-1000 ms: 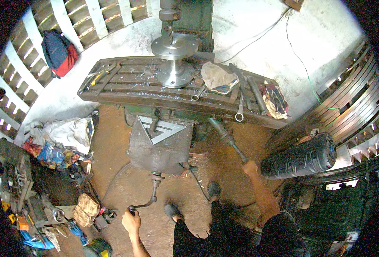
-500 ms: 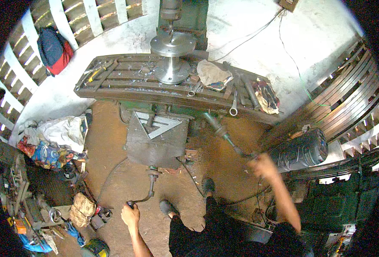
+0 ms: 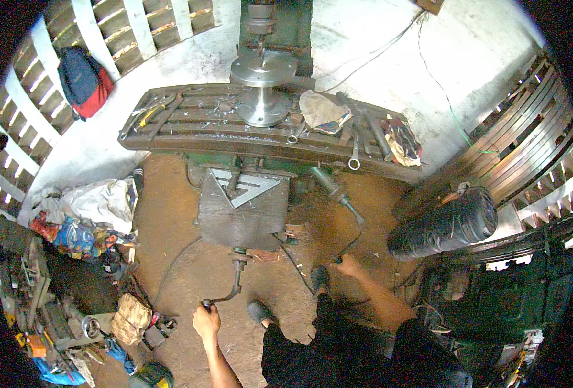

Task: The person operates a drill press in a workshop, using a hammer to tap a metal rod and adjusting the machine with handwheels. They then use a brush to clear metal shavings from the table and reposition the workpiece.

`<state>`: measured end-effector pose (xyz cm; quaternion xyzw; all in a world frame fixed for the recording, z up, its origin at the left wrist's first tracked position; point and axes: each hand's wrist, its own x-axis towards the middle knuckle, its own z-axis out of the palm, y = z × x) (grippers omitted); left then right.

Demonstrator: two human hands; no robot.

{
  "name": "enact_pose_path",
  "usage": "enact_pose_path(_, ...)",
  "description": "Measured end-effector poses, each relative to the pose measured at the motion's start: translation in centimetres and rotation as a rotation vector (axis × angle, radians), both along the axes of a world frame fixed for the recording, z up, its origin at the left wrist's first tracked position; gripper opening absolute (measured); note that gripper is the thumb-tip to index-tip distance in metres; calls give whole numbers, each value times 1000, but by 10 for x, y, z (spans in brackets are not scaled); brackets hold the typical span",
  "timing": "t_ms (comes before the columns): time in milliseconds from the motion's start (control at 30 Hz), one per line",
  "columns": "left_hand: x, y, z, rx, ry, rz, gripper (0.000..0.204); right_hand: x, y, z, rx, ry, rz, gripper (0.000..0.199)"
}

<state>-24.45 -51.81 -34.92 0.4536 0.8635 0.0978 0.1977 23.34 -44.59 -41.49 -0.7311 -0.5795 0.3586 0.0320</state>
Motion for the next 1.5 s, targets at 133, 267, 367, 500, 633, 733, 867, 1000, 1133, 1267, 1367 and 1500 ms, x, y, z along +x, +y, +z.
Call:
enact_pose_path(133, 34, -26, -13, -4, 88, -14, 31, 13, -42, 8, 44, 31, -105, 70)
enact_pose_path(267, 125, -63, -107, -96, -502, -131, 39, 32, -110, 4, -41, 186, -492, 76)
enact_pose_path(367, 136, -45, -215, -327, -510, -332, 41, 54, -158, -7, -144, 153, -453, 58)
enact_pose_path(500, 5, 16, -271, -257, -255, -421, 27, 93, -209, -27, -545, 436, -697, 41)
enact_pose_path(633, -94, 6, -159, -24, -143, -72, 26, 126, -248, -44, -574, 893, -938, 38)
enact_pose_path(733, -24, -43, -84, -143, -551, -64, 23, 134, -255, -54, -543, 979, -963, 33)
enact_pose_path(867, 120, -75, -136, -141, -591, -203, 40, 117, -236, -52, -489, 935, -858, 32)
enact_pose_path(1000, 107, -24, -273, -57, -420, -615, 33, 89, -204, -30, -357, 916, -704, 28)
enact_pose_path(1133, -29, 18, -275, -225, -295, -436, 32, 76, -191, 0, -289, 754, -562, 26)
enact_pose_path(1267, -75, 3, -138, -127, -197, -71, 29, 82, -199, 20, -254, 844, -758, 29)
enact_pose_path(1367, -24, -25, -55, -200, -375, -118, 28, 90, -210, 12, -384, 432, -582, 27)
enact_pose_path(1500, 68, -49, -50, -26, -586, -113, 33, 87, -218, -9, -461, 666, -651, 31)
